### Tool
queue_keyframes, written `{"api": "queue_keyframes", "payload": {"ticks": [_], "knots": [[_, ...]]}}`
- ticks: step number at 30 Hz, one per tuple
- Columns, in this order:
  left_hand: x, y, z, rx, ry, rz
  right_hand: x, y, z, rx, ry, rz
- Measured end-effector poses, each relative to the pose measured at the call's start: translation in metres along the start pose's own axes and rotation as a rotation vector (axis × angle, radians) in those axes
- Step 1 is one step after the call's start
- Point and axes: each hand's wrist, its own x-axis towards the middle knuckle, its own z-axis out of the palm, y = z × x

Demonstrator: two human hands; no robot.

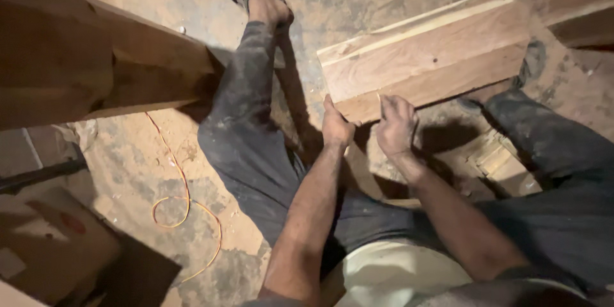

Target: The person sits on the workshop floor and sands the edges and faces of octagonal wooden pieces using a small abrasive block, rubbing along the borders. They then set the piece aside, pick up a rectangular wood block, sand its surfaces, and return to sanding another octagonal piece.

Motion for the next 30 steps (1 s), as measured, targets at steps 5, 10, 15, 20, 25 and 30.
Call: {"api": "queue_keyframes", "payload": {"ticks": [5,10,15,20,25,30], "knots": [[-0.001,0.002,-0.001,0.012,-0.019,-0.098,0.002,0.004,0.0,-0.173,-0.025,0.02],[0.003,-0.002,0.001,0.01,0.015,0.013,0.003,0.003,0.001,-0.145,0.01,-0.023],[-0.001,-0.003,0.002,-0.005,0.013,-0.013,0.006,0.013,-0.003,-0.446,0.08,-0.218],[0.001,0.002,0.003,0.035,0.004,-0.065,0.0,0.017,-0.01,-0.424,-0.014,-0.229],[-0.001,0.002,0.001,0.045,-0.002,-0.094,0.002,0.017,-0.007,-0.322,-0.003,-0.132],[-0.001,0.003,0.001,-0.033,0.0,-0.055,-0.003,0.019,-0.001,-0.289,-0.079,-0.172]]}}
